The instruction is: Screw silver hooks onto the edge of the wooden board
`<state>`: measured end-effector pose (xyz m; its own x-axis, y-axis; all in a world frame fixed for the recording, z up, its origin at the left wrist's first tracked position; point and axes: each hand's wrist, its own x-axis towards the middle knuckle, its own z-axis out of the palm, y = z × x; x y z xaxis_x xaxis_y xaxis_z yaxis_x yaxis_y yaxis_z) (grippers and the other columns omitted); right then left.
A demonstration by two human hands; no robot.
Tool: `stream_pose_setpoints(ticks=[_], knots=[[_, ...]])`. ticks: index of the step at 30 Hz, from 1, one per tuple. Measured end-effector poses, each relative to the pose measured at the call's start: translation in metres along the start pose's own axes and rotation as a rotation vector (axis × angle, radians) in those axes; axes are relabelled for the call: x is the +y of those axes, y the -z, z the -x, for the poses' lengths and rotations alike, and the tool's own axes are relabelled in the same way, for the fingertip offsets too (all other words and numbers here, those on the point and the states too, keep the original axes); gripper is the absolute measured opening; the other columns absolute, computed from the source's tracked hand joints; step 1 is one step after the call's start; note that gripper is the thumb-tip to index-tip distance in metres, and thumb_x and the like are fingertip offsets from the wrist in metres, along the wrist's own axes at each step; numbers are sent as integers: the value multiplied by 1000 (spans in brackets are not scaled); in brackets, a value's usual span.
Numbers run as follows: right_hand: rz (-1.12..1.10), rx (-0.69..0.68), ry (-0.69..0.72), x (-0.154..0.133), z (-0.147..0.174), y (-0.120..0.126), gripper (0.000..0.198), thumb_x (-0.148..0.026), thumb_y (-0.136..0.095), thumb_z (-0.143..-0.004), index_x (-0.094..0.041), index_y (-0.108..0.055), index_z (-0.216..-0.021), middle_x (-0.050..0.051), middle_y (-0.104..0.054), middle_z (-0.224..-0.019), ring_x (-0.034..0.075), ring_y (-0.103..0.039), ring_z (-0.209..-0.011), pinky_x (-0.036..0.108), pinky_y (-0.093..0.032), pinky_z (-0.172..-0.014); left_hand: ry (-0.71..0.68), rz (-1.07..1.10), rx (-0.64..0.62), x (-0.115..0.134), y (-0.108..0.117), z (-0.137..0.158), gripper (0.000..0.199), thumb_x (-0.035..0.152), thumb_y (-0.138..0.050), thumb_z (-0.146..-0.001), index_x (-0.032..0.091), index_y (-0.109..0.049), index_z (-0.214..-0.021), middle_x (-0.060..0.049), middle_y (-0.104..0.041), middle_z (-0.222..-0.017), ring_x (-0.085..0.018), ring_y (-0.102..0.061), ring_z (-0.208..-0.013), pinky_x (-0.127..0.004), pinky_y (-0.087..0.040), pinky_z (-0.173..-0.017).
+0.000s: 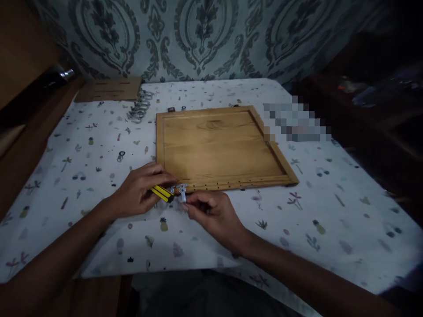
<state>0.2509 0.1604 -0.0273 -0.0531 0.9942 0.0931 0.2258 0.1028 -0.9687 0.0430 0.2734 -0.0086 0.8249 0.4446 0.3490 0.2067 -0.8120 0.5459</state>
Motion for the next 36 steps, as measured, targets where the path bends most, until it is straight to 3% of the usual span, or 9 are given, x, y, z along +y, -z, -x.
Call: stream_pose_setpoints(ticks=[6,15,29,36], knots=[[85,24,59,-2,1,2,15,-27,-67,-88,-19,-71,-75,-1,-69,-66,9,-58,-57,21,-43,-53,-6,39,-56,1,4,-2,43,13,-52,-88,23,-66,-127,-8,-66,-103,-21,-61,-92,-33,-51,-77],[115,47,50,-3,2,3,17,-29,-67,-90,-20,-70,-76,-2,-67,-63,9,-57,-52,21,-44,-49,46,27,-70,1,2,-4,38,21,-53,-90,28,-70,-123,-7,-66,-97,-20,-60,-87,-33,-50,-73],[188,-7,96,-8,1,5,16,-20,-65,-92,-19,-67,-76,-3,-62,-61,8,-56,-52,19,-42,-49,-26,25,-81,4,7,-10,59,13,-49,-84,32,-58,-139,-8,-62,-97,-23,-57,-84,-35,-47,-68],[159,-16,100,-11,1,10,13,-20,-67,-92,-18,-67,-79,-3,-64,-65,7,-55,-53,19,-43,-50,23,44,-90,3,4,-8,48,23,-51,-92,34,-60,-137,-8,-61,-98,-23,-55,-85,-36,-45,-70]])
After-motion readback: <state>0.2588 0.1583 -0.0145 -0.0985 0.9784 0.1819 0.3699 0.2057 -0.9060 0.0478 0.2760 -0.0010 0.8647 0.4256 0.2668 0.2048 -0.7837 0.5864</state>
